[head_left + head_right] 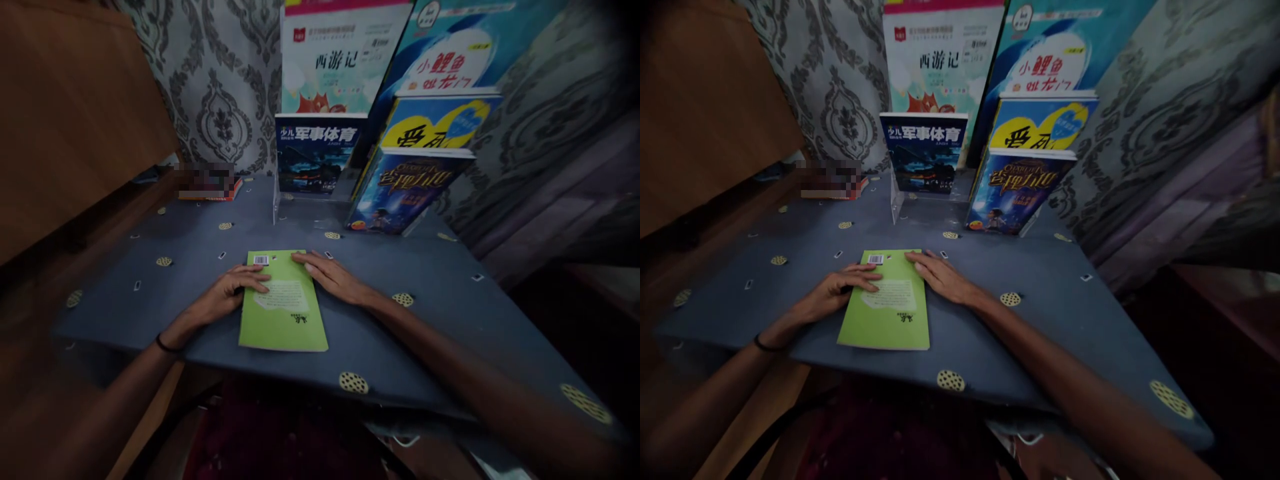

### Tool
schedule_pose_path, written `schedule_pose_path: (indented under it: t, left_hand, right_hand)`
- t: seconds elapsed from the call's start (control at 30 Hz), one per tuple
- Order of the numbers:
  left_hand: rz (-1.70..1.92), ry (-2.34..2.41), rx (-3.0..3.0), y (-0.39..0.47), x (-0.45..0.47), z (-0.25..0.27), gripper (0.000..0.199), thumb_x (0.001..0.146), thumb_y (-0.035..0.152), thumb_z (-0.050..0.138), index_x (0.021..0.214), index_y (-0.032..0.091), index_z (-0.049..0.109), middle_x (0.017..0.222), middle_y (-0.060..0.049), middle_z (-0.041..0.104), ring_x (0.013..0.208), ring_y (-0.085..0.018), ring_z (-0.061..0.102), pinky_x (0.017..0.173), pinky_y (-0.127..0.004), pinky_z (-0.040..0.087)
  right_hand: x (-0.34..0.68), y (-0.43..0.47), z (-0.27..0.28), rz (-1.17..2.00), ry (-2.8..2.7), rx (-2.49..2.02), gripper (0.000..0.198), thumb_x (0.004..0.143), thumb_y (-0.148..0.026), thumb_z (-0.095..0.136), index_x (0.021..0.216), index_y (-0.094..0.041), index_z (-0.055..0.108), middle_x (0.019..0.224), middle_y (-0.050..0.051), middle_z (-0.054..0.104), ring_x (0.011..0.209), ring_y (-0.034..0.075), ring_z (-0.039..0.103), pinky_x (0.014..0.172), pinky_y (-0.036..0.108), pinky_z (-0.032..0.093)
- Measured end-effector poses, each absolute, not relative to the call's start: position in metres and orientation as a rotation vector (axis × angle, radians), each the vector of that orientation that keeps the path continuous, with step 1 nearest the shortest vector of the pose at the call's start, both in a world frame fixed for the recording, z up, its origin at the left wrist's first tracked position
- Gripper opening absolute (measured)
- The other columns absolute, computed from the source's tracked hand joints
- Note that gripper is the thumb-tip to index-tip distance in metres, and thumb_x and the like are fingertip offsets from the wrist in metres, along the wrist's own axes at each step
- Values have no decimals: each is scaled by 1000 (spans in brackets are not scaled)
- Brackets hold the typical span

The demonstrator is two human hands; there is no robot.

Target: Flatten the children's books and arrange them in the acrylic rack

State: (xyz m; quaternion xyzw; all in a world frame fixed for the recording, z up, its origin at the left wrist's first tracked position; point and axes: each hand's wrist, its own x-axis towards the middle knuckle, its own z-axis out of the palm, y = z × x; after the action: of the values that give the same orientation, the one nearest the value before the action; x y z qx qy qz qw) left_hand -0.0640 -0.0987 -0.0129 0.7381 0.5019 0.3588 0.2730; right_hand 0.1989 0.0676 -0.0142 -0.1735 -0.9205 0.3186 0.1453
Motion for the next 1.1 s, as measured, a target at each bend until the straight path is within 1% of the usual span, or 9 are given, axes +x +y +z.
schedule_pose_path:
  t: [0.17,0.33,0.43,0.53,0.6,0.7,0.77,0.97,1.1]
  left_hand:
    - [971,1346,1976,-99,-63,-12,31,91,7,59,109,26,76,132,-7,70,140,-23,49,116,-53,38]
    - [990,1331,1984,-100,-63,-13,33,90,5,58,109,27,76,131,-5,70,140,-22,49,116,-52,39]
    - [990,1329,1983,-99,-63,-14,35,90,4,57,108,27,76,131,-4,70,140,-21,49,116,-51,39]
    - [1000,1341,1985,-99,-63,-15,32,90,5,58,106,26,77,129,-4,72,138,-21,51,116,-51,39]
    - [1006,1357,1986,-99,-62,-14,28,90,8,60,105,25,77,127,-5,72,137,-22,52,116,-51,39]
    - [1005,1363,2000,-99,-61,-13,27,89,9,62,105,25,77,127,-6,73,137,-23,52,117,-51,37]
    - [993,1357,2016,-99,-61,-12,32,88,5,60,106,26,77,128,-5,72,137,-23,52,117,-50,36]
    - [992,1340,2022,-99,-64,-17,37,88,3,57,109,27,77,130,-5,71,138,-22,51,117,-51,36]
    - [1028,1282,1962,-99,-64,-17,31,90,9,61,108,27,77,130,-7,71,139,-23,50,116,-51,38]
  right_hand:
    - [231,31,-9,1058,-2632,-449,51,106,-52,28,148,-33,50,155,0,51,150,27,36,123,57,30]
    - [267,-13,-3,1150,-2668,-386,46,107,-45,32,147,-33,51,148,-2,59,150,25,36,123,56,33]
    - [269,-39,6,1080,-2688,-350,44,107,-38,34,148,-33,50,148,-1,58,147,25,42,123,57,33]
    - [245,-70,15,915,-2717,-208,48,106,-36,41,154,-29,42,152,3,54,144,23,45,126,56,27]
    - [220,-91,17,813,-2782,-100,56,104,-38,49,156,-22,37,160,9,42,151,24,35,126,53,26]
    - [192,-112,13,674,-2826,-27,71,100,-44,55,156,-5,32,164,22,27,156,29,17,126,51,26]
    - [190,-117,7,618,-2838,-84,78,99,-45,57,156,-1,28,164,25,23,156,31,13,126,50,26]
    - [242,-101,-12,553,-2804,-362,81,100,-29,55,164,-16,6,166,19,24,154,30,21,124,52,31]
    - [269,-82,-19,503,-2735,-464,79,100,-26,54,164,-26,8,164,12,32,151,28,33,121,54,37]
